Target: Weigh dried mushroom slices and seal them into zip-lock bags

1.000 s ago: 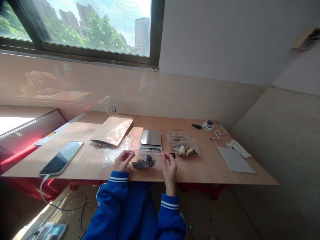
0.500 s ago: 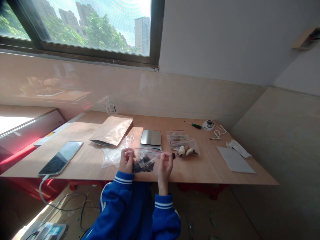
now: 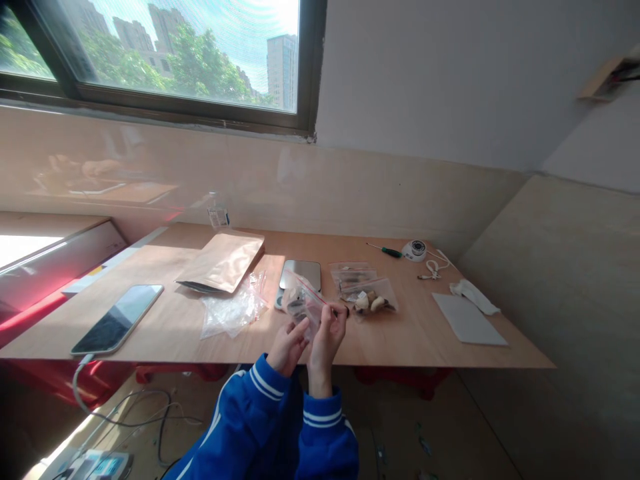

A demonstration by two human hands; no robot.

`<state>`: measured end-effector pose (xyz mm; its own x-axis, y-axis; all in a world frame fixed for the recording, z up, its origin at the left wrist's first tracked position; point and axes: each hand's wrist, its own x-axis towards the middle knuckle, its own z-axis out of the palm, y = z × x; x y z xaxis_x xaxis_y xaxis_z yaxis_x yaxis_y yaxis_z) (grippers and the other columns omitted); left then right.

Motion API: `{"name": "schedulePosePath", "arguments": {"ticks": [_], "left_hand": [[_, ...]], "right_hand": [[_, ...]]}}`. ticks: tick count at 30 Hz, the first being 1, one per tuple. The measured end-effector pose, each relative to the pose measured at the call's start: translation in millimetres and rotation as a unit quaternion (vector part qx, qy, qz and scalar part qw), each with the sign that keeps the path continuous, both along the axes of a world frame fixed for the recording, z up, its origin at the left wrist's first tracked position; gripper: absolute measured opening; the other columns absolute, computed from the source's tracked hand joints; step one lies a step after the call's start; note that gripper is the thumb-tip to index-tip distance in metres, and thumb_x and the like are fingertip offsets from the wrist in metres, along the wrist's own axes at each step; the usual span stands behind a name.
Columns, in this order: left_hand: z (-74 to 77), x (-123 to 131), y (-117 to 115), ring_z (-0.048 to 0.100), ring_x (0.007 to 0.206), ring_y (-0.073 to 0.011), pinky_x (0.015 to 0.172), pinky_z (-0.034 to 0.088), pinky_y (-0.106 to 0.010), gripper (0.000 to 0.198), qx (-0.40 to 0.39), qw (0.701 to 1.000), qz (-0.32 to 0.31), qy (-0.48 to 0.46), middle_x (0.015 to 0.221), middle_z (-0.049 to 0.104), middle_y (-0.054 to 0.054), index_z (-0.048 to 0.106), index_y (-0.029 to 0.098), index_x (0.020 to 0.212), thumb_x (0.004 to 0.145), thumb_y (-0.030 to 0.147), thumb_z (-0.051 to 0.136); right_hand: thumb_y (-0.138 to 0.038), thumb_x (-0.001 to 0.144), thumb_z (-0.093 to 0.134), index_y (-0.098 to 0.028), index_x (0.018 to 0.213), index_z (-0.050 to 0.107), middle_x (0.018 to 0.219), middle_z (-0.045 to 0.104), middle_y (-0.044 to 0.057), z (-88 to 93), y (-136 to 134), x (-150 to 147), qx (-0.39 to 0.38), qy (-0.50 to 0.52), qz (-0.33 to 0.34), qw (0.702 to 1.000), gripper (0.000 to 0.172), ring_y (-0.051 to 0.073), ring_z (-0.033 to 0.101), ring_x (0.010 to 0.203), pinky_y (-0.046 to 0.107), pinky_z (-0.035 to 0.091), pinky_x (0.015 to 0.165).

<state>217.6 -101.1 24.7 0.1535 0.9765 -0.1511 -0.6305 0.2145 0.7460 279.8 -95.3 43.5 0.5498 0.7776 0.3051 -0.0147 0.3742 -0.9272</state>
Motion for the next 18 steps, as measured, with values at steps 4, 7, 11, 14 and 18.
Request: {"name": "schedulePosePath", "arguments": {"ticks": [4, 7, 11, 14, 18], "left_hand": [[-0.7, -9.0, 5.0, 0.063, 0.097, -0.0251, 0.082, 0.052, -0.036, 0.054, 0.032, 0.995, 0.084, 0.051, 0.100, 0.067, -0.010, 0.058, 0.015, 0.099, 0.055, 0.037, 0.081], [-9.3, -23.5, 13.2, 0.065, 0.091, -0.0258, 0.073, 0.054, -0.036, 0.061, 0.044, 0.990, 0.093, 0.100, 0.093, 0.068, -0.006, 0.056, 0.019, 0.103, 0.051, 0.032, 0.083], [-18.8, -28.8, 17.6, 0.065, 0.091, -0.0244, 0.077, 0.054, -0.037, 0.069, 0.076, 0.988, 0.085, 0.106, 0.092, 0.067, -0.005, 0.051, 0.021, 0.110, 0.050, 0.027, 0.084], [-20.8, -29.3, 17.8, 0.065, 0.088, -0.0209, 0.082, 0.052, -0.037, 0.072, 0.090, 0.989, 0.066, 0.100, 0.088, 0.066, -0.003, 0.048, 0.021, 0.113, 0.049, 0.025, 0.084], [-15.6, -44.1, 19.8, 0.063, 0.097, -0.0210, 0.089, 0.049, -0.039, 0.069, 0.106, 0.988, 0.089, 0.070, 0.099, 0.066, -0.004, 0.050, 0.022, 0.111, 0.050, 0.027, 0.083]], "right_hand": [[-0.038, 0.081, 0.055, -0.020, 0.083, 0.051, 0.077, 0.058, 0.001, 4.8, -3.8, 6.4, 0.022, 0.018, -0.012, 1.000, 0.018, 0.016, 0.059, 0.074, 0.029, 0.048, 0.072], [-0.036, 0.079, 0.059, -0.019, 0.081, 0.055, 0.077, 0.059, 0.002, 7.0, -4.4, 15.2, 0.029, -0.015, -0.036, 0.999, 0.018, 0.017, 0.058, 0.076, 0.030, 0.046, 0.076], [-0.038, 0.079, 0.058, -0.019, 0.084, 0.054, 0.080, 0.061, 0.003, 5.5, -3.1, 19.1, 0.033, -0.001, -0.024, 0.999, 0.020, 0.019, 0.062, 0.077, 0.034, 0.047, 0.077], [-0.039, 0.082, 0.056, -0.021, 0.089, 0.049, 0.083, 0.061, 0.003, 6.6, -2.5, 17.4, 0.041, 0.034, 0.006, 0.999, 0.021, 0.020, 0.065, 0.077, 0.034, 0.049, 0.076], [-0.043, 0.082, 0.055, -0.021, 0.091, 0.048, 0.085, 0.062, 0.005, 6.4, -1.7, 22.3, 0.035, 0.016, -0.006, 0.999, 0.025, 0.020, 0.065, 0.079, 0.034, 0.050, 0.076]]}}
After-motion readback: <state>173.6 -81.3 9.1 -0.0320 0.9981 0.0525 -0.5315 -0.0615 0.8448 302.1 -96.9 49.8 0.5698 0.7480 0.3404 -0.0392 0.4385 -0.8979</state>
